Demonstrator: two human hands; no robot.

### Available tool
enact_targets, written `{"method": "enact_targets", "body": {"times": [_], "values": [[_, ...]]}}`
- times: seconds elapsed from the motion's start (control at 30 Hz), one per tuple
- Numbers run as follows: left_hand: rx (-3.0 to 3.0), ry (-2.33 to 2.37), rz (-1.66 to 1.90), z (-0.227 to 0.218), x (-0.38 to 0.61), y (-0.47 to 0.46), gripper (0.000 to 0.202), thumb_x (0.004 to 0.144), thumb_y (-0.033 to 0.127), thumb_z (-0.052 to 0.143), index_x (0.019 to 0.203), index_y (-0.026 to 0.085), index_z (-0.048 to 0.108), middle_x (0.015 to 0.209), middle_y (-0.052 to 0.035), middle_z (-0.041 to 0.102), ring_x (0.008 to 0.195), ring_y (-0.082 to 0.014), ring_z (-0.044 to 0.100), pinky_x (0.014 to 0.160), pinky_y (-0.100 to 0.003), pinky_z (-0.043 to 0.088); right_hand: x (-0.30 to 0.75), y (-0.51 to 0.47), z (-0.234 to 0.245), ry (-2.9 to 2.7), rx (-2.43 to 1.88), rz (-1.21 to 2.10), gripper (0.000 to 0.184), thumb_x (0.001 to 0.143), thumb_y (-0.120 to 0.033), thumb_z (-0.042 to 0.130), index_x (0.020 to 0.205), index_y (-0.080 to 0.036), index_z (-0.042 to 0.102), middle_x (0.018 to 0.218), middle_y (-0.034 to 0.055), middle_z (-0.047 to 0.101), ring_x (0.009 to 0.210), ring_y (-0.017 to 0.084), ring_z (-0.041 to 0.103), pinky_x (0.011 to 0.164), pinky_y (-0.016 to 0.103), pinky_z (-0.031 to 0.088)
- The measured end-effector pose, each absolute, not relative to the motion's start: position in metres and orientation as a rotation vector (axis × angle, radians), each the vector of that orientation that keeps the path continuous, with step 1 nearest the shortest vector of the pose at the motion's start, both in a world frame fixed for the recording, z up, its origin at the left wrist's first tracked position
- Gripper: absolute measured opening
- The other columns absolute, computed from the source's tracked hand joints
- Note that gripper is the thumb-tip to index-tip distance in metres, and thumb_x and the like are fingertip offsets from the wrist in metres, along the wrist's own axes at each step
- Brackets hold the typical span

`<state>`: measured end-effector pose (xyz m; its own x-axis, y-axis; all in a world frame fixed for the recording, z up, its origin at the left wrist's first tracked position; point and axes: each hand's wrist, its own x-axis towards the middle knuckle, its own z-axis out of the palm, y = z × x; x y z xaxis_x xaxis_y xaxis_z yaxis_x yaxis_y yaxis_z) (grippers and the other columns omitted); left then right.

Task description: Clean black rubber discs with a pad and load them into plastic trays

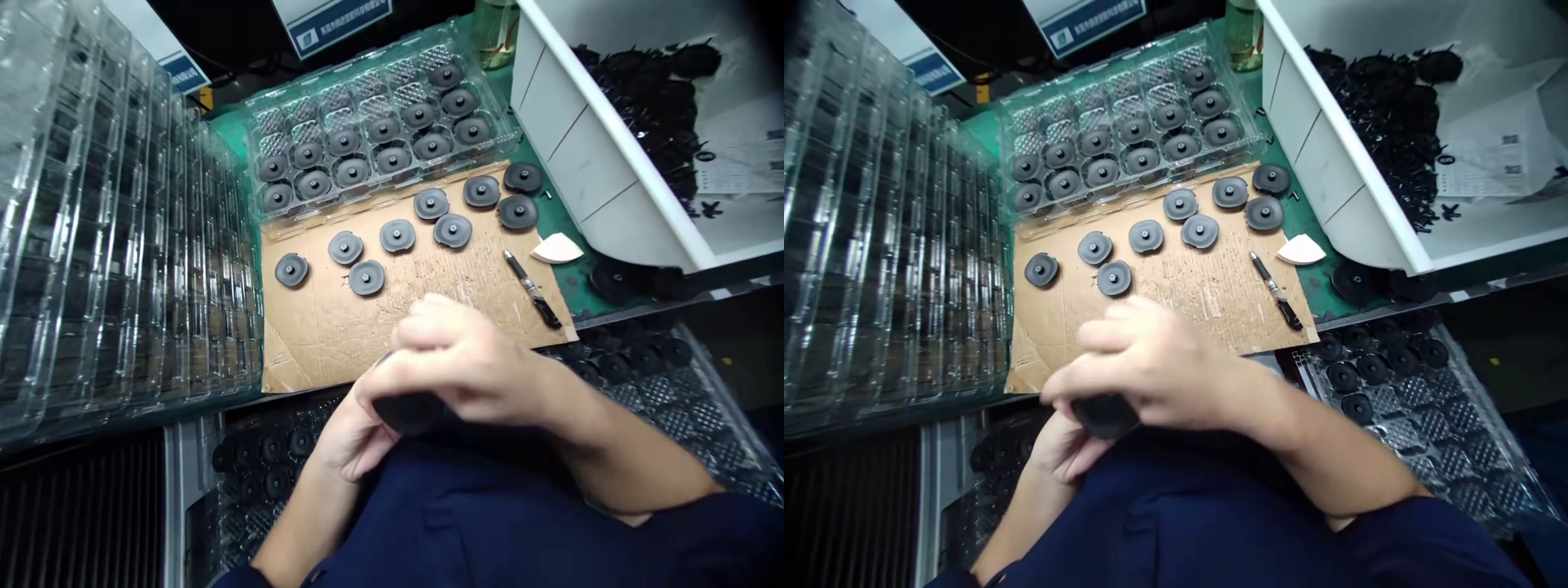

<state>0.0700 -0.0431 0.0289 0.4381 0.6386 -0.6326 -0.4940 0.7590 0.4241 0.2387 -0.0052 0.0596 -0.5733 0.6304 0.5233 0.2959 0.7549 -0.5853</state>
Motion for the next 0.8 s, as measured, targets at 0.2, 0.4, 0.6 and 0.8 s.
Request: {"method": "enact_targets", "body": {"times": [0.2, 0.4, 0.6, 0.8], "values": [[0.124, 0.743, 0.681, 0.029, 0.064, -0.043, 0.056, 0.059, 0.034, 0.085, 0.11, 0.021, 0.066, 0.106, -0.0043, 0.072, 0.083, -0.0193, 0.072, 0.078, -0.025, 0.056, 0.256, -0.022, -0.017, -1.787, -1.401, 0.808, 0.027, 0.094, -0.021, 0.045, 0.113, -0.016, 0.064, 0.091, 0.0068, 0.066, 0.083, 0.017, 0.061, 0.073, 0.03, 0.048], [0.165, 0.684, 0.672, 0.03, 0.071, -0.038, 0.046, 0.061, 0.036, 0.083, 0.103, 0.024, 0.07, 0.102, -0.0016, 0.074, 0.088, -0.0193, 0.072, 0.079, -0.023, 0.056, 0.262, -0.04, -0.043, -1.699, -1.521, 0.908, 0.023, 0.091, -0.02, 0.048, 0.107, -0.016, 0.064, 0.098, 0.0074, 0.071, 0.089, 0.02, 0.066, 0.076, 0.032, 0.052], [0.251, 0.795, 0.689, 0.023, 0.072, -0.04, 0.049, 0.059, 0.035, 0.085, 0.103, 0.018, 0.069, 0.091, -0.0015, 0.073, 0.09, -0.0209, 0.069, 0.078, -0.024, 0.055, 0.251, -0.029, 0.052, -1.844, -1.025, 0.521, 0.025, 0.093, -0.015, 0.049, 0.11, -0.022, 0.065, 0.094, 0.0009, 0.07, 0.079, 0.013, 0.061, 0.072, 0.027, 0.044], [0.239, 0.906, 0.773, 0.016, 0.068, -0.042, 0.045, 0.052, 0.039, 0.087, 0.089, 0.018, 0.071, 0.088, 0.0001, 0.073, 0.087, -0.0147, 0.068, 0.075, -0.018, 0.055, 0.237, -0.022, 0.062, -2.176, -1.181, 0.527, 0.034, 0.088, -0.006, 0.042, 0.098, -0.018, 0.072, 0.073, 0.0012, 0.066, 0.067, 0.014, 0.055, 0.063, 0.031, 0.031]]}}
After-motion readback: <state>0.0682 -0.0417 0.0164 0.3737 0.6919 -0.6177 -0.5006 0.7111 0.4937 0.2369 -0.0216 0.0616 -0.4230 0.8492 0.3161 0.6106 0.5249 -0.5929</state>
